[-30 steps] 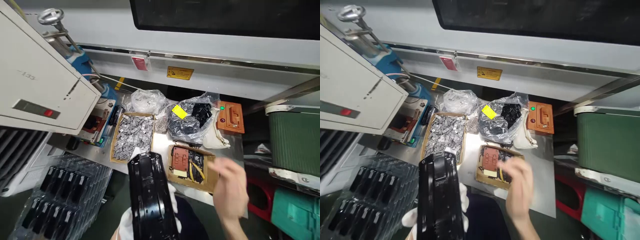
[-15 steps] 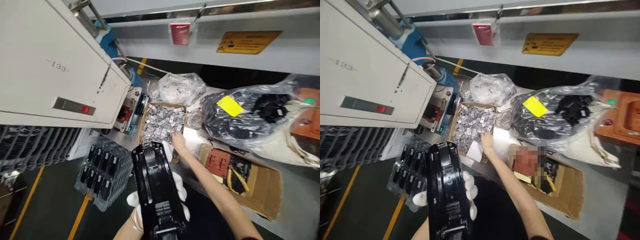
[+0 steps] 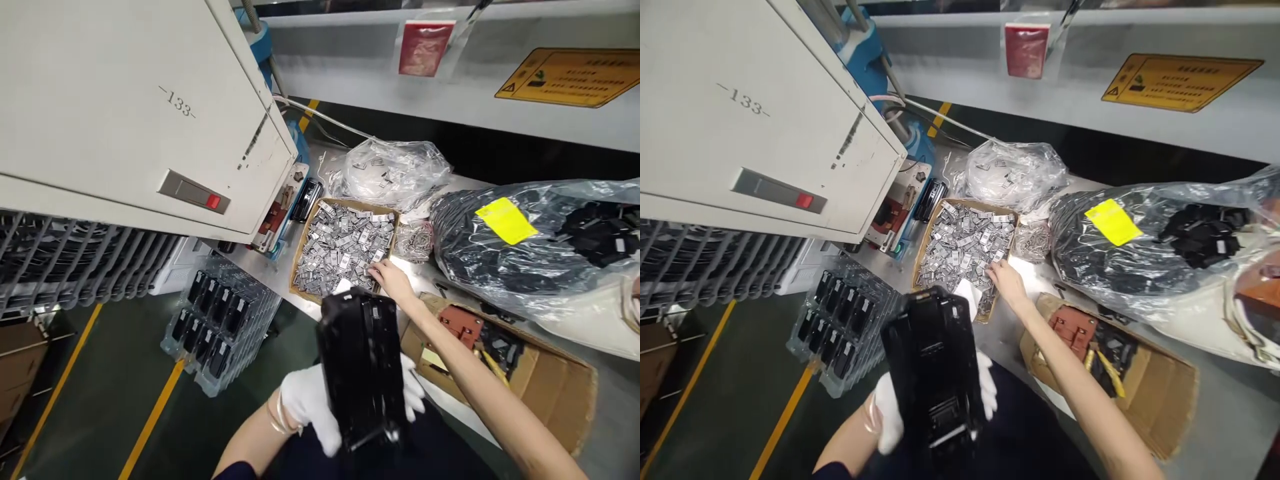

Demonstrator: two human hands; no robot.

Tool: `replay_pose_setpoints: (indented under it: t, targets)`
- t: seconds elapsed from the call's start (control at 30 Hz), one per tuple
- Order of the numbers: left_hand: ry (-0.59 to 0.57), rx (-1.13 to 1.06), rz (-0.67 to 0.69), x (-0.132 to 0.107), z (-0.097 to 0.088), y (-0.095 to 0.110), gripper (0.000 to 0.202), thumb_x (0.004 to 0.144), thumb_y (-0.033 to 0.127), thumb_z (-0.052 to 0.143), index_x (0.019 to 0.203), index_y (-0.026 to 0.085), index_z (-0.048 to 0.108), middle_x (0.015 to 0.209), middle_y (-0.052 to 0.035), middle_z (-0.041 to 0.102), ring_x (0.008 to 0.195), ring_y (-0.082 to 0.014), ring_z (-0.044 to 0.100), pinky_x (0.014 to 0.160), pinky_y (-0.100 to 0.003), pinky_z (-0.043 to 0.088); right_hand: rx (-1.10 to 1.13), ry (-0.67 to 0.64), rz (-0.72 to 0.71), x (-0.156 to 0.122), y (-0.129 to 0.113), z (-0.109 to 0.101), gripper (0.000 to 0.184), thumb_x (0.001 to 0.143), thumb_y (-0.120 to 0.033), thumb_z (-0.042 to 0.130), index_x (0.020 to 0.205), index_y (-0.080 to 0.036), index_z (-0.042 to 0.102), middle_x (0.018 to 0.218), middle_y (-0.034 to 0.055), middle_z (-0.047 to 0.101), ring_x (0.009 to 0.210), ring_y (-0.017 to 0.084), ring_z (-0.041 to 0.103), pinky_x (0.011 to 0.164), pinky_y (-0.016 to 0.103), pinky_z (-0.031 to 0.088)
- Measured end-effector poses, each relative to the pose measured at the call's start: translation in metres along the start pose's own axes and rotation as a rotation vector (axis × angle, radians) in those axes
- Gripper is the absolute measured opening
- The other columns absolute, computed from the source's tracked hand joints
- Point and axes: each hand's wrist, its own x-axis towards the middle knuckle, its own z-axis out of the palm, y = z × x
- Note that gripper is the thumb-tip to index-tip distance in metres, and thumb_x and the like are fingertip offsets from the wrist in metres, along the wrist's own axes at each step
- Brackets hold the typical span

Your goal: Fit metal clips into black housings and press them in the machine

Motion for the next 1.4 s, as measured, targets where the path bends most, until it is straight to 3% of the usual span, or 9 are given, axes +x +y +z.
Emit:
replay_pose_setpoints:
  t: [0.07, 0.23, 0.43, 0.53, 0.67, 0.73, 0.83, 1.17, 1.4]
  targets:
    - [0.18, 0.274, 0.067, -0.002, 0.0, 0.028, 0.117, 0.055, 0.069, 0.096, 0.148, 0.013, 0.051, 0.135, -0.0213, 0.066, 0.127, -0.0395, 0.067, 0.113, -0.053, 0.053, 0.153, 0.055, 0.026, -0.016, -0.002, -0.006, 0.024, 0.105, -0.04, 0.068, 0.112, -0.017, 0.069, 0.114, 0.0077, 0.069, 0.097, 0.022, 0.067, 0.092, 0.043, 0.059]
    - [0.62, 1.462, 0.187, -0.011, 0.012, 0.071, 0.058, 0.081, 0.027, 0.081, 0.133, 0.014, 0.06, 0.114, -0.012, 0.074, 0.107, -0.0287, 0.071, 0.098, -0.043, 0.059, 0.641, 0.177, 0.171, -0.083, -0.002, -0.018, 0.035, 0.104, -0.048, 0.067, 0.117, -0.016, 0.066, 0.096, 0.0033, 0.066, 0.079, 0.018, 0.064, 0.077, 0.036, 0.058]
    - [0.428, 1.996, 0.366, -0.015, 0.02, 0.095, 0.082, 0.058, 0.006, 0.079, 0.136, 0.006, 0.055, 0.121, -0.0154, 0.07, 0.111, -0.0304, 0.065, 0.107, -0.046, 0.056, 1.194, 0.302, 0.262, -0.19, -0.028, -0.052, 0.051, 0.061, -0.055, 0.097, 0.093, -0.023, 0.073, 0.091, 0.002, 0.07, 0.073, 0.013, 0.062, 0.067, 0.023, 0.058]
    - [0.294, 2.046, 0.345, -0.01, 0.028, 0.106, 0.098, 0.047, 0.007, 0.086, 0.139, 0.005, 0.053, 0.121, -0.0151, 0.071, 0.109, -0.0316, 0.065, 0.105, -0.047, 0.058, 1.311, 0.472, 0.226, -0.251, -0.051, -0.079, 0.042, 0.064, -0.052, 0.098, 0.094, -0.028, 0.081, 0.108, 0.0031, 0.075, 0.095, 0.014, 0.07, 0.081, 0.016, 0.06]
    - [0.204, 2.051, 0.323, 0.0, 0.041, 0.11, 0.09, 0.057, 0.011, 0.085, 0.14, 0.005, 0.051, 0.12, -0.0149, 0.072, 0.106, -0.0309, 0.068, 0.097, -0.045, 0.062, 0.853, 0.748, -0.159, -0.333, -0.069, -0.102, 0.011, 0.098, -0.033, 0.078, 0.108, -0.034, 0.082, 0.118, 0.0031, 0.076, 0.107, 0.015, 0.072, 0.085, 0.015, 0.061]
    - [0.189, 2.028, 0.327, 0.004, 0.046, 0.109, 0.078, 0.068, 0.018, 0.082, 0.139, 0.005, 0.051, 0.119, -0.0157, 0.072, 0.101, -0.0296, 0.07, 0.091, -0.044, 0.064, 0.473, 0.683, -0.389, -0.36, -0.072, -0.105, 0.037, 0.097, -0.017, 0.076, 0.129, -0.035, 0.076, 0.123, 0.0021, 0.076, 0.103, 0.017, 0.075, 0.083, 0.019, 0.064]
    - [0.166, 2.011, 0.318, 0.01, 0.052, 0.107, 0.071, 0.074, 0.021, 0.076, 0.139, 0.007, 0.05, 0.119, -0.0158, 0.073, 0.099, -0.0289, 0.071, 0.086, -0.043, 0.065, 0.296, 0.669, -0.488, -0.37, -0.073, -0.102, 0.056, 0.097, -0.015, 0.076, 0.149, -0.032, 0.062, 0.125, 0.0016, 0.077, 0.103, 0.02, 0.077, 0.09, 0.024, 0.066]
    - [0.086, 1.936, 0.158, 0.007, 0.068, 0.105, 0.068, 0.072, 0.016, 0.075, 0.136, 0.014, 0.053, 0.119, -0.0105, 0.073, 0.096, -0.0265, 0.071, 0.083, -0.039, 0.064, 0.077, 0.698, -0.554, -0.354, -0.072, -0.1, 0.03, 0.104, -0.015, 0.069, 0.133, -0.022, 0.068, 0.115, 0.0037, 0.078, 0.101, 0.018, 0.073, 0.09, 0.028, 0.061]
    - [0.056, 2.075, 0.239, 0.012, 0.066, 0.092, 0.078, 0.066, 0.001, 0.066, 0.142, 0.004, 0.048, 0.121, -0.0155, 0.069, 0.104, -0.0319, 0.067, 0.092, -0.045, 0.062, -0.301, 0.708, -0.655, -0.339, -0.11, -0.093, 0.017, 0.104, -0.009, 0.067, 0.121, -0.012, 0.068, 0.107, 0.007, 0.081, 0.088, 0.018, 0.071, 0.077, 0.034, 0.051]
